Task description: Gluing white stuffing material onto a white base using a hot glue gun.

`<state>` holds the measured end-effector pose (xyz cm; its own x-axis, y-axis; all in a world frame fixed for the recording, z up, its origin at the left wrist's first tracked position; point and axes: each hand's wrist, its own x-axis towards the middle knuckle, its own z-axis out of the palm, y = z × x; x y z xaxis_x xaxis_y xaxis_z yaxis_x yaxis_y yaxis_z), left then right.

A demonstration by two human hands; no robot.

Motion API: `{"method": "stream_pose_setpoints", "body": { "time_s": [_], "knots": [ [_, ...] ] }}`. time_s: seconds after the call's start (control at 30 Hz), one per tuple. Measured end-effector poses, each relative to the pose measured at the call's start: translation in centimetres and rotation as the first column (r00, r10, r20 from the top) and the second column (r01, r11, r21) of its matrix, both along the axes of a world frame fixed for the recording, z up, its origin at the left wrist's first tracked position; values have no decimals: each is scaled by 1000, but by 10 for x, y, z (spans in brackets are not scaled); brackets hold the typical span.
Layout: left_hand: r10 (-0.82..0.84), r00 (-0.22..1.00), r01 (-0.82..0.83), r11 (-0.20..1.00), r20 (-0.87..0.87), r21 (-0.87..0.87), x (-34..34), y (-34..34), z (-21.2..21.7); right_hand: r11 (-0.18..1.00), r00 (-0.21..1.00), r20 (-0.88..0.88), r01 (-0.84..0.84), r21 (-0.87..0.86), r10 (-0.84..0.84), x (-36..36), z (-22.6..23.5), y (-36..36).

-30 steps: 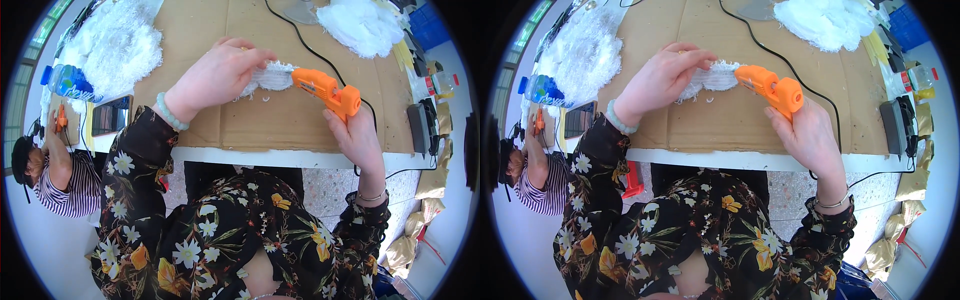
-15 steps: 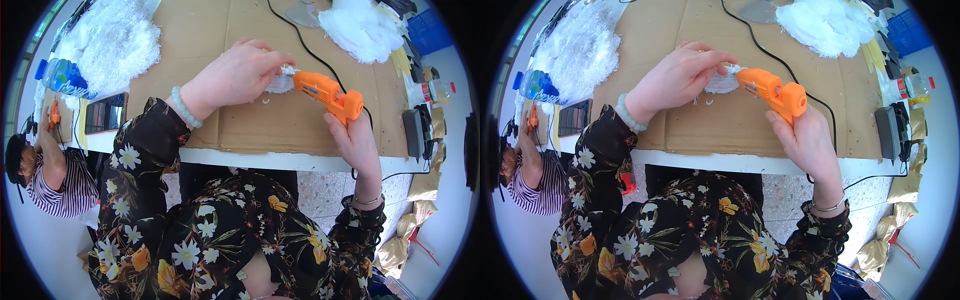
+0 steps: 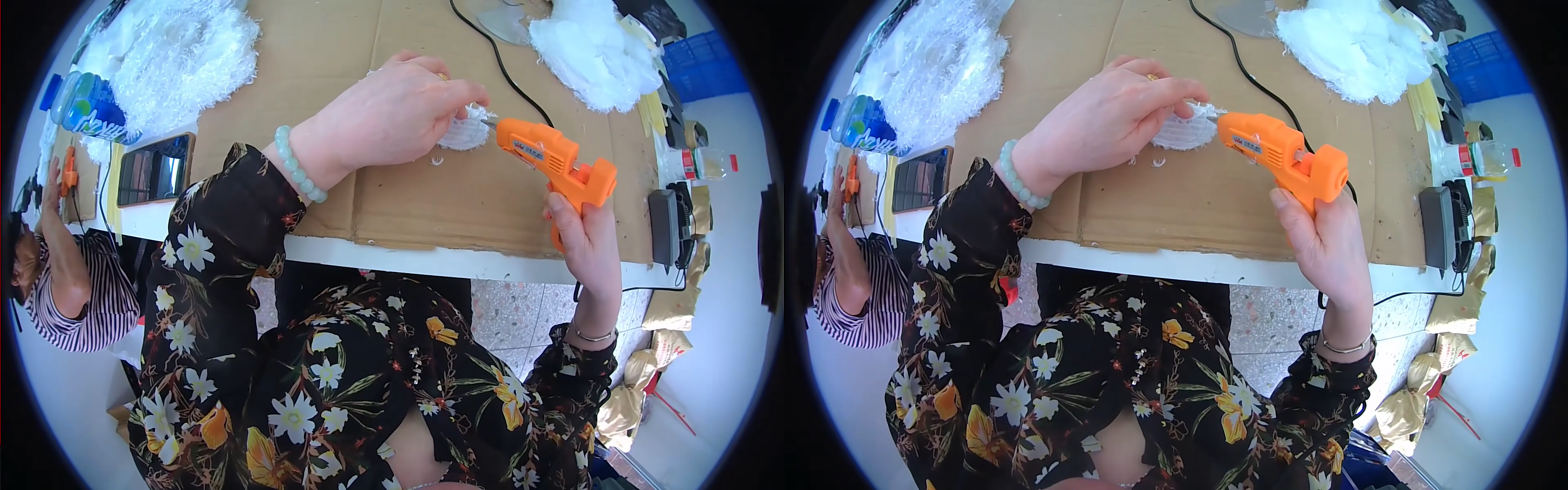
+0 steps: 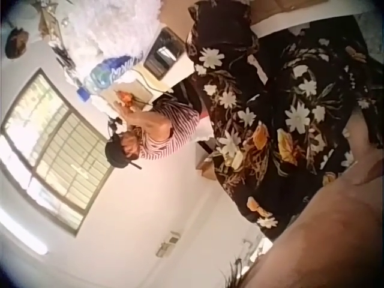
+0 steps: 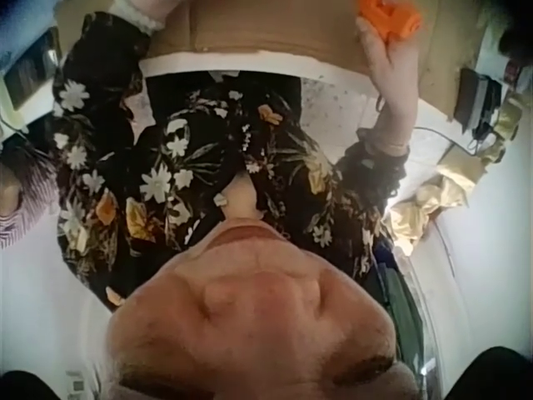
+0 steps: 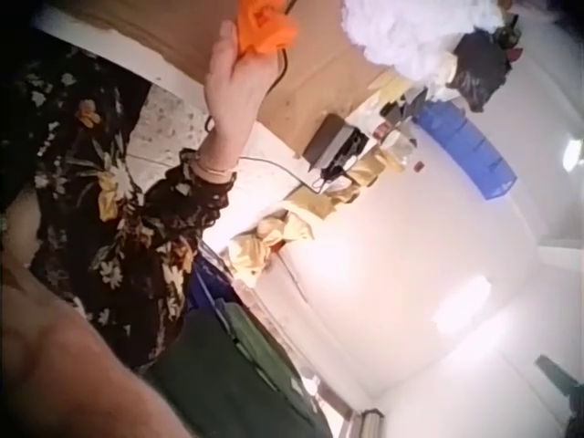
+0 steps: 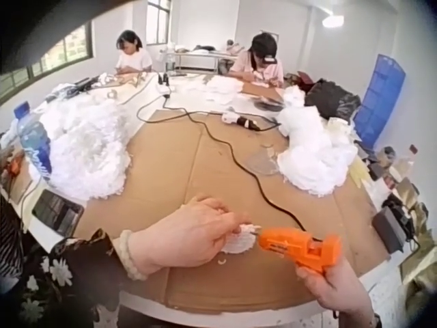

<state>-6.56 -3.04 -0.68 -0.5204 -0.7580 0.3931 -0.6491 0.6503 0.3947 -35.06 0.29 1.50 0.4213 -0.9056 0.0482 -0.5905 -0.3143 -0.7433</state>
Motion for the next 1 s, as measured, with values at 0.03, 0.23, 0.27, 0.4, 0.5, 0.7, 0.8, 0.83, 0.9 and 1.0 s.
{"method": "stream_pose_setpoints", "body": {
  "time_s": [0.03,0.23,0.27,0.4,0.5,0.7,0.8,0.83,0.9,1.0],
  "knots": [
    [1,1000,-1,1000,-1,-8,0,0,0,1000,1000,-20,3,11,-3,1,0,0],
    [18,999,-17,999,45,-33,1,0,-1,997,998,-65,18,74,-13,6,2,-2],
    [21,999,-19,999,43,-37,2,1,-1,999,997,-71,3,39,0,7,2,-2],
    [25,999,-24,999,30,-46,2,1,-3,1000,997,-72,-26,-16,25,6,3,2],
    [27,999,-26,998,17,-57,2,2,-5,999,996,-74,-44,-19,42,5,6,5],
    [25,999,-22,997,30,-76,1,3,-6,1000,995,-94,-12,14,13,9,6,0],
    [36,998,-32,996,46,-87,1,3,-7,1000,994,-105,5,17,-3,12,6,-1],
    [42,998,-37,995,51,-92,1,4,-7,998,993,-115,37,51,-31,13,6,-1],
    [42,998,-36,993,50,-116,2,4,-8,998,993,-114,30,48,-25,12,6,0],
    [38,998,-32,994,45,-109,2,3,-8,1000,993,-114,-10,-1,9,11,7,2]
  ]
}}
